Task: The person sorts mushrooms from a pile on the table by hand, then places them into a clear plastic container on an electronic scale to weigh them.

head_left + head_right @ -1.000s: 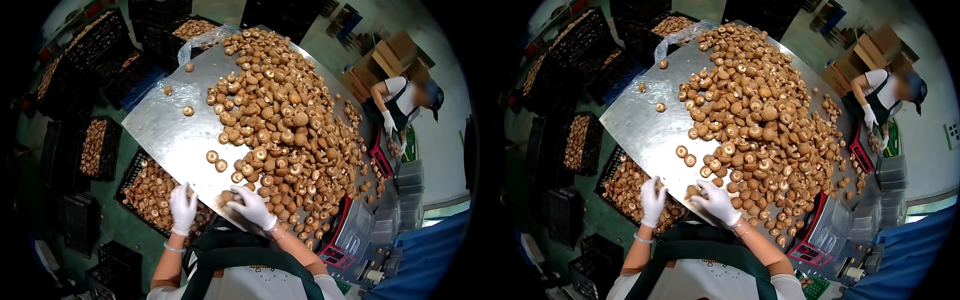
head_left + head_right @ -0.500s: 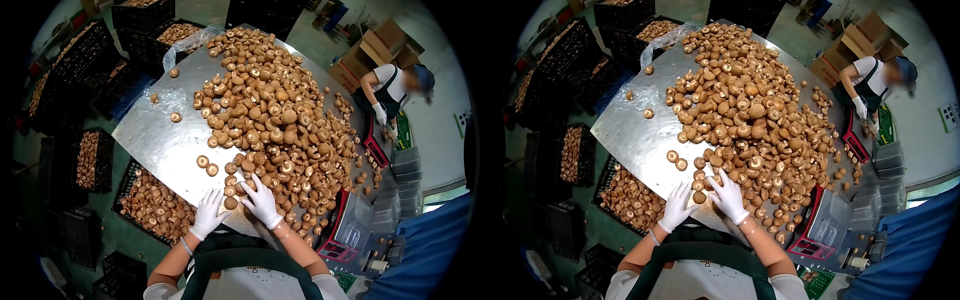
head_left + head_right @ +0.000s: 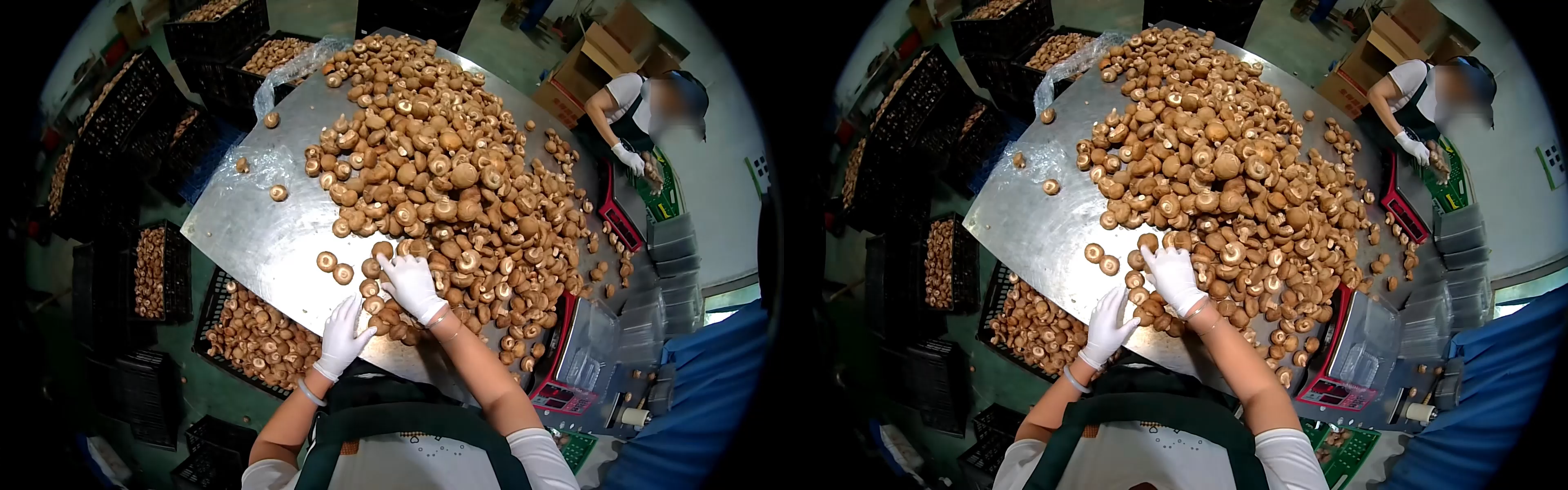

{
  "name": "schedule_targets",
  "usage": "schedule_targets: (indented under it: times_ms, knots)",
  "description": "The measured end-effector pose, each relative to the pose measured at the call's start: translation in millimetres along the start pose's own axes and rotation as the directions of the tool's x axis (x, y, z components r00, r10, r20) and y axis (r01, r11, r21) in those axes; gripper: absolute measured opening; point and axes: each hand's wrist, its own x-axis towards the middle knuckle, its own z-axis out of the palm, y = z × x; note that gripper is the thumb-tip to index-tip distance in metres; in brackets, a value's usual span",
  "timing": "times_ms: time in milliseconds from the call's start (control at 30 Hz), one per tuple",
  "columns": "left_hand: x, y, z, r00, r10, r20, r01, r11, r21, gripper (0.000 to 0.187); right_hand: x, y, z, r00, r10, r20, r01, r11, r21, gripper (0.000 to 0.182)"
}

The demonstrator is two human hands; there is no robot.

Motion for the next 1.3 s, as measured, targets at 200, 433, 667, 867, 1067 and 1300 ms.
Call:
schedule_targets:
  times_ms: [200,433,667,867,1067,1300]
  knots:
    - [-10.2,7.9,-18.3,0.997,-0.031,-0.071,0.024,0.995,-0.095,0.063,-38.0,16.1,-57.4,0.964,0.246,-0.103,-0.085,0.648,0.757,0.035]
    - [-2.7,53.1,-43.3,0.841,-0.272,0.468,0.526,0.207,-0.825,0.042,-111.8,-15.1,-67.5,0.989,0.148,-0.028,-0.066,0.589,0.806,0.035]
    - [-6.1,44.8,-41.8,0.827,-0.071,0.558,0.555,-0.061,-0.830,0.037,-110.3,19.3,-35.2,0.856,0.426,-0.292,-0.251,0.838,0.485,0.051]
    - [-26.8,-18.5,-76.4,0.915,-0.403,-0.015,0.345,0.802,-0.488,0.028,-92.3,9.3,-0.1,0.922,0.362,-0.138,-0.324,0.916,0.237,0.075]
    - [-30.8,-0.8,-59.9,0.980,-0.105,-0.166,0.114,0.992,0.046,0.036,-105.7,4.3,2.1,0.960,0.235,-0.152,-0.175,0.927,0.332,0.066]
    - [-12.1,28.1,-7.1,1.000,0.026,0.000,-0.026,1.000,-0.001,0.043,-156.7,27.7,10.5,0.898,0.357,-0.256,-0.248,0.892,0.378,0.051]
